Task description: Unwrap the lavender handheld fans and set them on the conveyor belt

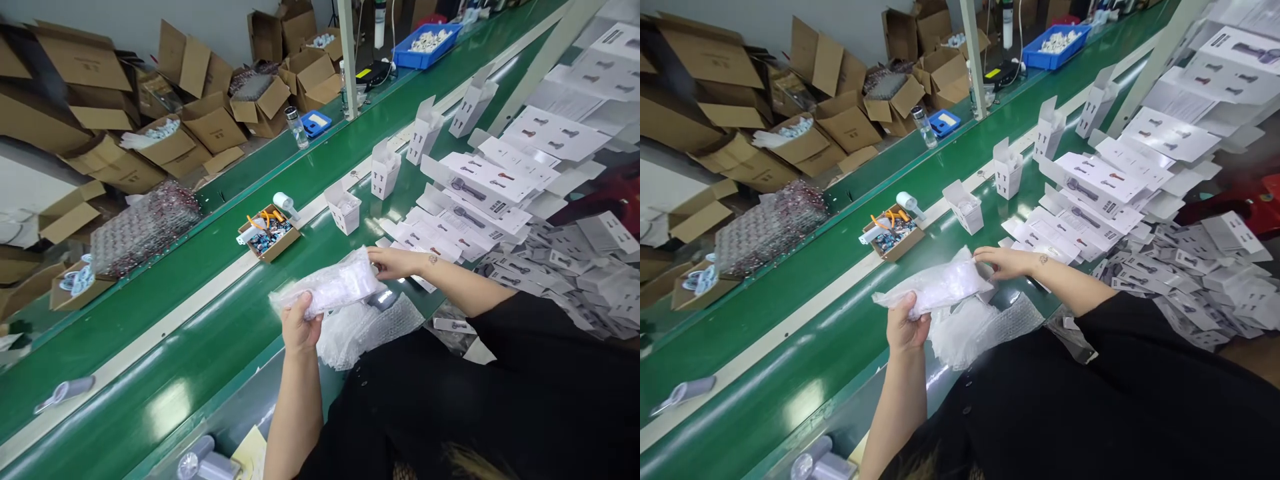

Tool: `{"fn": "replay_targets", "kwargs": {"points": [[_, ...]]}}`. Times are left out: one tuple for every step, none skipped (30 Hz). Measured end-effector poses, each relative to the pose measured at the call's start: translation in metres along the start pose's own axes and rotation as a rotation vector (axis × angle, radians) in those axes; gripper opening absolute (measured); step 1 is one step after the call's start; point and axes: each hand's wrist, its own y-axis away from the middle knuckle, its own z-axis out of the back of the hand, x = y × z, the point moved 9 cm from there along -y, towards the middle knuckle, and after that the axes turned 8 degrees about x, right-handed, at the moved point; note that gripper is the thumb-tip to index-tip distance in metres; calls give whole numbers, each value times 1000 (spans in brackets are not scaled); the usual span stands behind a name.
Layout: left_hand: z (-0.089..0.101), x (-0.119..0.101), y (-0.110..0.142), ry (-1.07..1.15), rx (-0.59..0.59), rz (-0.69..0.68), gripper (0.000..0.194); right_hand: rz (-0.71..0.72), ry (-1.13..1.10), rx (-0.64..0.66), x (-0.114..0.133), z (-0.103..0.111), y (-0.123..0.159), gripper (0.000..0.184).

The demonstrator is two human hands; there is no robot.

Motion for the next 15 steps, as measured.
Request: {"fn": "replay_targets", "kwargs": {"points": [[-6, -1, -2, -49, 18, -16, 26, 32, -9, -10, -4, -4, -6, 53], [-10, -4, -2, -113, 28, -42, 25, 55, -3, -10, -6, -9, -11, 53], [-11, -8, -1, -199, 24, -71, 25, 65, 5, -2, -7, -15, -14, 57], [-11, -13, 2, -311, 9, -96, 24, 64, 3, 2, -9, -21, -16, 65], [-11, -19, 7, -454, -10, -118, 23, 57, -7, 3, -10, -26, -17, 74], [-13, -25, 14, -627, -21, -143, 21, 55, -25, 5, -12, -31, -16, 80], [-18, -33, 21, -825, -17, -175, 18, 62, -46, 3, -13, -35, -16, 83], [-28, -38, 28, -1042, 0, -204, 14, 83, -63, -2, -13, -40, -16, 82], [-40, -39, 33, -1264, 30, -220, 11, 112, -71, -17, -12, -44, -16, 77], [-54, -36, 36, -1477, 75, -211, 10, 143, -71, -42, -10, -48, -16, 72], [-67, -29, 36, -1663, 124, -176, 12, 169, -67, -77, -8, -50, -17, 68], [-77, -17, 33, -1811, 178, -112, 14, 188, -63, -119, -6, -53, -17, 65], [-85, -4, 29, -1913, 232, -31, 17, 200, -61, -158, -5, -56, -17, 65], [-90, 10, 25, -1976, 280, 44, 19, 204, -60, -189, -3, -60, -17, 65], [-94, 23, 21, -2011, 315, 89, 21, 197, -60, -215, -2, -63, -17, 65]]}}
